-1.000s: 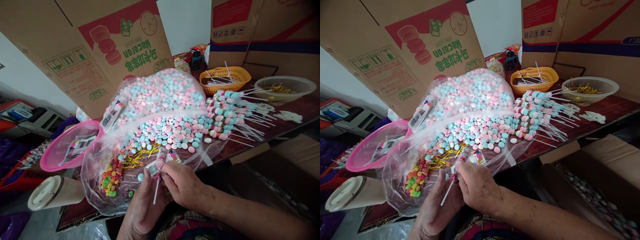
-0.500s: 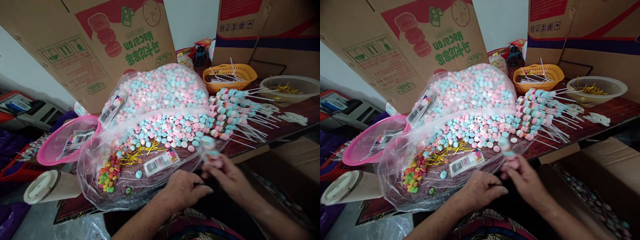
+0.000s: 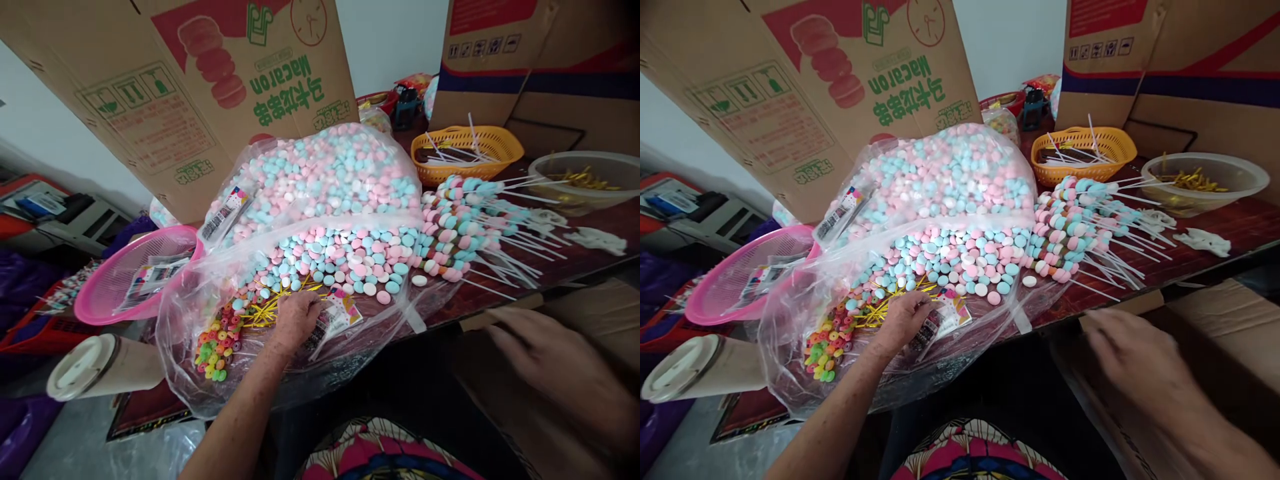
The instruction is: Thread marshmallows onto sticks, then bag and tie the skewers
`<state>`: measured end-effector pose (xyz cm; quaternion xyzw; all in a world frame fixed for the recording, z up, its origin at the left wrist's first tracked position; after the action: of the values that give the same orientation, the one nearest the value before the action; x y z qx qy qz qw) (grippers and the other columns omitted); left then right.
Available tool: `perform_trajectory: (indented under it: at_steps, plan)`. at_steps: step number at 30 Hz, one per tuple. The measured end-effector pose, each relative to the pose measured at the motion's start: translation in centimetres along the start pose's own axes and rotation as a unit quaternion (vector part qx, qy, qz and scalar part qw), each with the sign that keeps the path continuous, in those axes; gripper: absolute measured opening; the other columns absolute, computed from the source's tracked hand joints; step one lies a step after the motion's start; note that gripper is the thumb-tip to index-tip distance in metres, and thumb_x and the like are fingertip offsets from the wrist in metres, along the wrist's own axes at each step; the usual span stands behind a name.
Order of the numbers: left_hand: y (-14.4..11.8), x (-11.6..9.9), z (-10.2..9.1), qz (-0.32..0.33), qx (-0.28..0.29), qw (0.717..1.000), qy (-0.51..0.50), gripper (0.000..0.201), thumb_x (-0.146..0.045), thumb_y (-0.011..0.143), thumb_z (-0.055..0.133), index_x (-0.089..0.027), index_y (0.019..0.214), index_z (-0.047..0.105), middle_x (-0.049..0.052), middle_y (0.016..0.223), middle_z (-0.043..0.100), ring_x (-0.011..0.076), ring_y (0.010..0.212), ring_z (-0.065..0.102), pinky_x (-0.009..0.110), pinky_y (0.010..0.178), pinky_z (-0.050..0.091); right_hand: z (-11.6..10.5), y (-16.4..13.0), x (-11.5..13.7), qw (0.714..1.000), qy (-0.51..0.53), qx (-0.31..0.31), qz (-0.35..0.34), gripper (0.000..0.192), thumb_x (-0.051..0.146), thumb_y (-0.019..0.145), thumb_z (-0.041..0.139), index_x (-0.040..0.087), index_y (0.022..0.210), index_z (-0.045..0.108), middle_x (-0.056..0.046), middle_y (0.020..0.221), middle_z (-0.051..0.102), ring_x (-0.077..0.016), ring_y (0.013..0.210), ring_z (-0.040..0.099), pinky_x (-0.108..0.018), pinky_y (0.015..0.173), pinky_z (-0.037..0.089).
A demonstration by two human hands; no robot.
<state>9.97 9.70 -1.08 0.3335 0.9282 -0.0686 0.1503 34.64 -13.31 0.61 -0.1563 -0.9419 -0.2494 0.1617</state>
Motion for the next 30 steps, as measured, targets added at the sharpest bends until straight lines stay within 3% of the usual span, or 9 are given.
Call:
perform_trajectory:
  at_steps: [5,9,12,15,18,21,25,27,30]
  plan:
    - [-2.5,-4.4,-3.0,0.144,0.030,0.986,-0.073,0.020,-0.022,0.087,0.044,-0.019,0.077,0.061,0.001,0.073,0.064,0.0141,0.074,0.056,0.028,0.081,0.039,4.7,6.1,11.9,0.982,0.137,0.016,-0.131,0.033,0.033,0.083,0.053,0.013,0.109,0.059,-0.015,0.111,0.061,-0.0282,0.105,0.053,-0.044,0.089,0.040]
    - [-4.0,-5.9,-4.4,0.174,0.001,0.977,-0.127,0.017,-0.022,0.086,0.046,-0.021,0.094,0.061,0.003,0.092,0.066,0.0169,0.087,0.057,0.030,0.086,0.039,7.9,7.6,18.1,0.945,0.257,0.135,-0.150,0.018,0.021,0.084,0.046,0.017,0.076,0.061,-0.006,0.073,0.063,-0.0179,0.071,0.055,-0.032,0.068,0.041]
    - [-3.8,-4.7,-3.6,0.108,-0.034,0.978,-0.175,0.024,-0.026,0.079,0.057,-0.021,0.102,0.060,0.004,0.094,0.066,0.0188,0.085,0.057,0.030,0.078,0.043,8.3,8.0,17.6,0.948,0.278,0.129,-0.080,0.024,0.020,0.086,0.043,0.018,0.065,0.055,-0.001,0.063,0.057,-0.0135,0.063,0.050,-0.026,0.062,0.038]
    - [-3.2,-4.7,-2.5,0.094,-0.029,0.968,-0.229,0.010,-0.025,0.079,0.056,-0.018,0.075,0.062,0.001,0.072,0.064,0.0156,0.068,0.055,0.028,0.069,0.042,7.7,7.8,16.4,0.933,0.327,0.143,-0.039,0.011,0.020,0.080,0.053,0.018,0.070,0.056,-0.001,0.071,0.056,-0.0131,0.069,0.050,-0.025,0.065,0.039]
    - [-2.8,-6.1,-2.0,0.132,0.037,0.944,-0.301,0.021,-0.030,0.082,0.056,-0.018,0.066,0.061,0.001,0.068,0.063,0.0144,0.066,0.055,0.025,0.065,0.043,6.7,7.3,16.4,0.903,0.379,0.187,-0.078,0.008,0.018,0.078,0.055,0.017,0.085,0.058,-0.002,0.081,0.056,-0.0128,0.074,0.050,-0.024,0.068,0.040]
    - [-2.8,-7.4,-2.0,0.175,0.096,0.938,-0.285,0.022,-0.031,0.084,0.054,-0.019,0.069,0.065,0.001,0.071,0.066,0.0158,0.069,0.059,0.026,0.068,0.045,6.0,7.0,16.3,0.888,0.402,0.193,-0.110,0.009,0.018,0.082,0.051,0.018,0.074,0.056,0.001,0.069,0.052,-0.0109,0.066,0.047,-0.022,0.062,0.038]
    - [-3.0,-7.4,-3.6,0.154,-0.055,0.978,-0.127,0.029,-0.032,0.073,0.065,-0.023,0.100,0.065,0.008,0.101,0.068,0.0269,0.094,0.060,0.040,0.088,0.042,6.6,6.9,14.7,0.913,0.375,0.152,-0.047,0.017,0.024,0.084,0.048,0.018,0.069,0.052,0.001,0.065,0.051,-0.0108,0.061,0.045,-0.022,0.056,0.035]
    - [-3.6,-7.3,-3.4,0.119,-0.117,0.981,-0.103,0.031,-0.030,0.072,0.064,-0.021,0.101,0.063,0.010,0.099,0.068,0.0276,0.092,0.061,0.041,0.084,0.044,6.7,6.5,14.6,0.921,0.365,0.129,-0.050,0.021,0.027,0.086,0.046,0.019,0.066,0.049,0.001,0.063,0.049,-0.0109,0.060,0.044,-0.023,0.055,0.033]
    - [-3.9,-7.3,-1.4,0.073,-0.087,0.973,-0.200,0.010,-0.026,0.080,0.054,-0.020,0.077,0.061,0.002,0.070,0.064,0.0169,0.063,0.058,0.026,0.059,0.046,6.8,6.0,13.8,0.922,0.374,0.093,-0.025,0.031,0.031,0.087,0.043,0.019,0.059,0.040,0.004,0.057,0.041,-0.0097,0.056,0.039,-0.023,0.053,0.031]
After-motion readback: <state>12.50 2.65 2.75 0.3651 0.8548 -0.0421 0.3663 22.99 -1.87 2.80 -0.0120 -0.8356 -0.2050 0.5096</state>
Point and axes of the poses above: each hand's wrist, its own y-axis towards the middle knuckle, its own z-axis out of the palm, x = y × z, the point moved 9 cm from there along y, towards the middle knuckle
